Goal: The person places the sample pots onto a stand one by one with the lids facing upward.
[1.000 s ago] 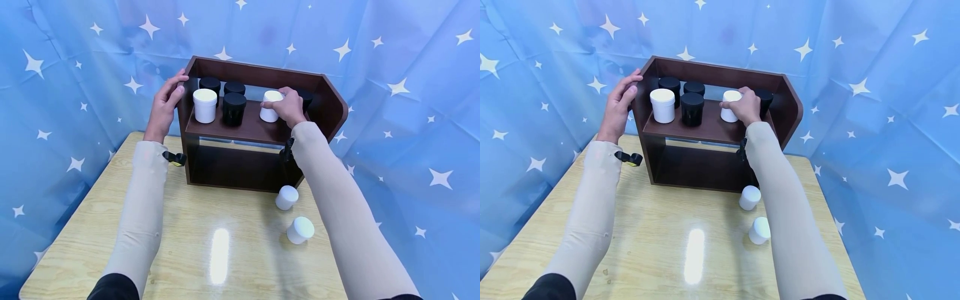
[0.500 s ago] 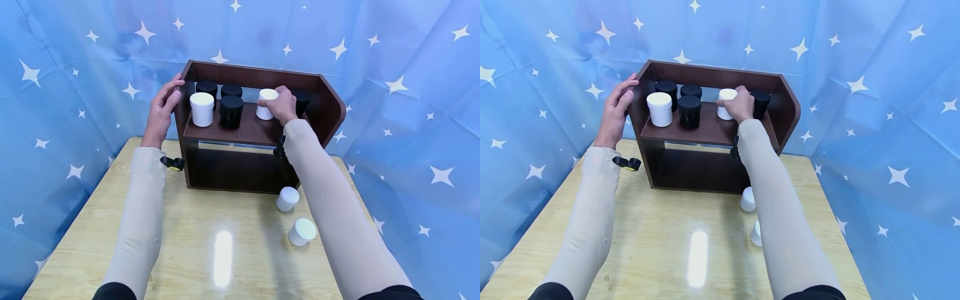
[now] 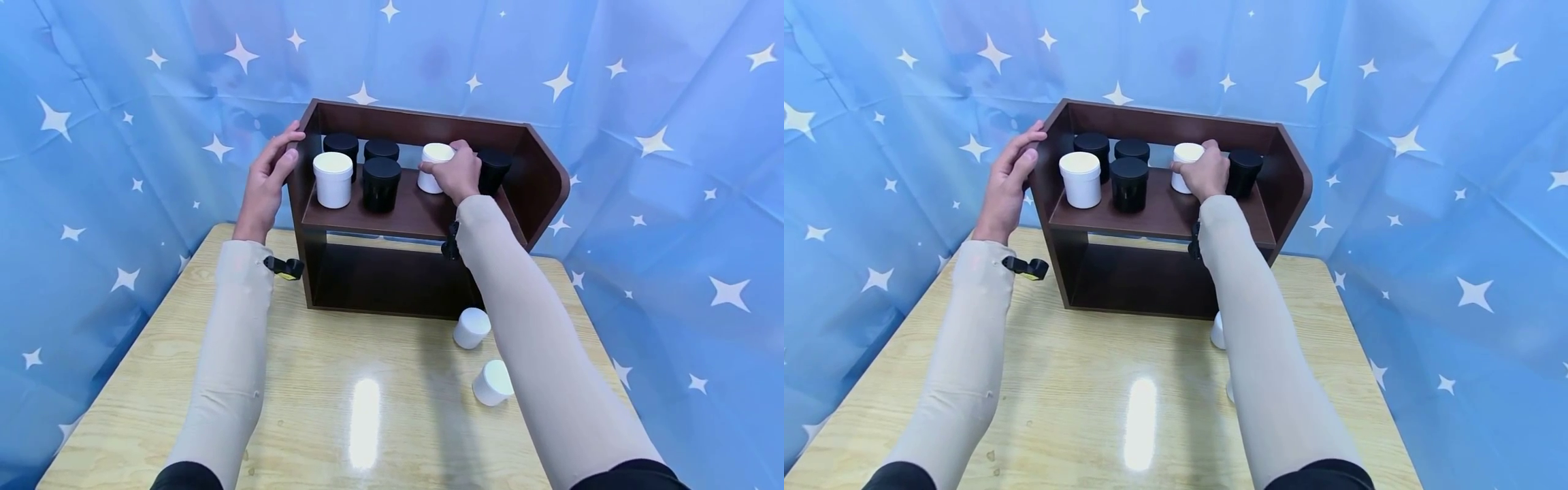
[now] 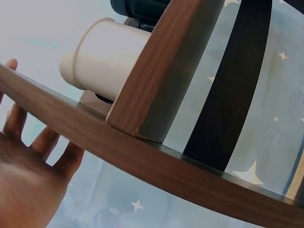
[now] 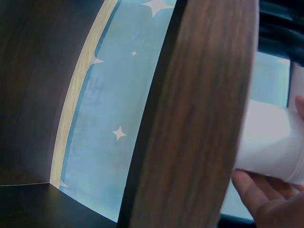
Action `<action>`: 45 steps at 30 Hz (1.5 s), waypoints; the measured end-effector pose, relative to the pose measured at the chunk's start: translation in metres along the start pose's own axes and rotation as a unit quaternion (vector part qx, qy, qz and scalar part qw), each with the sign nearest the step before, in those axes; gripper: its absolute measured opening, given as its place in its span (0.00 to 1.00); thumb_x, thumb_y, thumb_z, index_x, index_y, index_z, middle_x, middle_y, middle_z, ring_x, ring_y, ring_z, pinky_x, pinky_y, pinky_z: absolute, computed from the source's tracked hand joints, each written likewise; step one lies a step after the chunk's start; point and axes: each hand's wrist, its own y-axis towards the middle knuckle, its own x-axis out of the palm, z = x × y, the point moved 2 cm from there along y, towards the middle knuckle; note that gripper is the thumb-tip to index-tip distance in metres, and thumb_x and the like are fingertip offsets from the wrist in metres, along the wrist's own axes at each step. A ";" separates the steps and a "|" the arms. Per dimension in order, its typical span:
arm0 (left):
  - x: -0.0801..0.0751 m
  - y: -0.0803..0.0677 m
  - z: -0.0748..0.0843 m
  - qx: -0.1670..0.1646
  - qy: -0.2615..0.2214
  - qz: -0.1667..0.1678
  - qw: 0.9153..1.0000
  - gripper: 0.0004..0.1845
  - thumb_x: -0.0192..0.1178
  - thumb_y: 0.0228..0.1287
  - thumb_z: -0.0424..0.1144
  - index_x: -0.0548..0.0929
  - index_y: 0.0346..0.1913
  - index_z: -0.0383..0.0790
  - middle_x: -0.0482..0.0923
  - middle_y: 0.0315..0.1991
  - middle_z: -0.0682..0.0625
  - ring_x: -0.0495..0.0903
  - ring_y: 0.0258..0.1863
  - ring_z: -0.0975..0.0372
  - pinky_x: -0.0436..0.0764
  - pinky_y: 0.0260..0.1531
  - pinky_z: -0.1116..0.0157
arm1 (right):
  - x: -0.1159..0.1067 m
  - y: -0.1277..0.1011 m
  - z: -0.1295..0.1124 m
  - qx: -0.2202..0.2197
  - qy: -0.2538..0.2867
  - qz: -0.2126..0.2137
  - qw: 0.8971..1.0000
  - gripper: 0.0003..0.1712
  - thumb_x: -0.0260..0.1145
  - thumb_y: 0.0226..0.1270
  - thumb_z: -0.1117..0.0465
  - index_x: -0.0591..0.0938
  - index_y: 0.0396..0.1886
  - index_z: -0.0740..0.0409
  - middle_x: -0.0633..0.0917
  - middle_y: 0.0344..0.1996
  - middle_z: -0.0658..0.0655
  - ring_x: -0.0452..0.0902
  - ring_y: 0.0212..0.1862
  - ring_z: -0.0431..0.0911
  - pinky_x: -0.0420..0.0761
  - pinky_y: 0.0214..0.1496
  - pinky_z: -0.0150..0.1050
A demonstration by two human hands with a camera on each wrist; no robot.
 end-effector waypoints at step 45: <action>0.000 0.003 -0.006 0.010 -0.022 0.003 1.000 0.20 0.53 0.75 0.43 0.78 0.65 0.45 0.63 0.77 0.59 0.58 0.79 0.66 0.59 0.80 0.56 | -0.071 -0.053 -0.027 -0.225 0.065 -0.011 0.972 0.44 0.76 0.58 0.47 0.68 0.73 0.43 0.75 0.70 0.50 0.74 0.69 0.41 0.72 0.74 0.38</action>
